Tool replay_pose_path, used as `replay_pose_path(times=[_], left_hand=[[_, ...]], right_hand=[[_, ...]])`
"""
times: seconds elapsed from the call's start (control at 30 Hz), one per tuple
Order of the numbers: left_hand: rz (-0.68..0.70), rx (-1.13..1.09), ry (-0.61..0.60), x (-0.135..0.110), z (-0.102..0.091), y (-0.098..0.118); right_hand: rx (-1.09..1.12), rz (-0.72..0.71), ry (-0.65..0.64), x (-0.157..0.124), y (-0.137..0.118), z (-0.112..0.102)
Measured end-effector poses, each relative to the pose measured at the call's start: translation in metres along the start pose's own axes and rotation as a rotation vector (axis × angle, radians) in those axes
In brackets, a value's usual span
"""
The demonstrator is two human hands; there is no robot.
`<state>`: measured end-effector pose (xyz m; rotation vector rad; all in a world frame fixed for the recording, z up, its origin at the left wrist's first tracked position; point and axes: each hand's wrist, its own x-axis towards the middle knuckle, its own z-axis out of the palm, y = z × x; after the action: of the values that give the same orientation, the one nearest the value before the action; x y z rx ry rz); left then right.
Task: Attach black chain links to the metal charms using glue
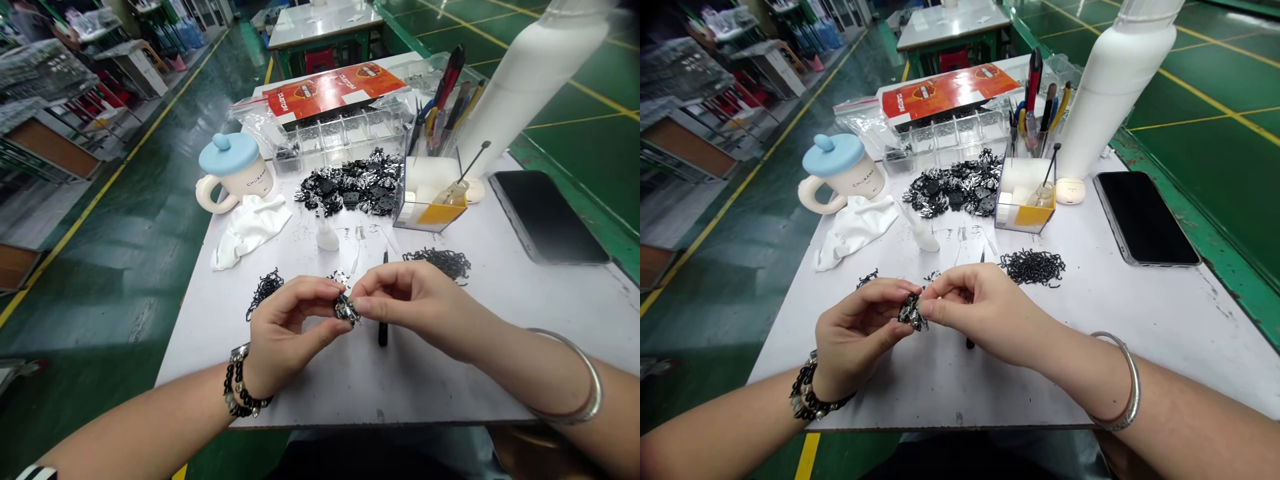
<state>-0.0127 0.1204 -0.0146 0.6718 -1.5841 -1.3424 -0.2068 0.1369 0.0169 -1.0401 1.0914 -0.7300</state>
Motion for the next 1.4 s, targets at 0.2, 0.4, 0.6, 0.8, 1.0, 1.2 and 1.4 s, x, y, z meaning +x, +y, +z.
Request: replay_pose_path(times=[0.2,0.4,0.6,0.8,1.0,1.2,1.4], left_hand=[[0.03,0.025,0.024,0.003,0.0,0.002],[0.071,0.04,0.034,0.005,-0.001,0.004],[0.097,0.025,0.025,0.007,-0.002,0.005],[0.105,-0.003,0.034,0.007,-0.002,0.004],[0.132,0.028,0.059,0.008,-0.003,0.002],[0.135,0.036,0.078,0.007,-0.004,0.002],[0.119,0.019,0.105,0.008,-0.003,0.003]], right_hand=[[0.207,0.017,-0.034,0.003,0.005,0.002],[0.317,-0.022,-0.04,0.003,0.011,0.005],[0.381,-0.015,-0.059,0.005,0.013,0.009],[0.406,0.02,-0.037,0.004,0.014,0.011],[0.387,-0.024,-0.051,0.004,0.016,0.012],[0.271,-0.109,-0.007,0.002,0.016,0.014],[0.028,-0.241,0.101,-0.003,0.014,0.015]])
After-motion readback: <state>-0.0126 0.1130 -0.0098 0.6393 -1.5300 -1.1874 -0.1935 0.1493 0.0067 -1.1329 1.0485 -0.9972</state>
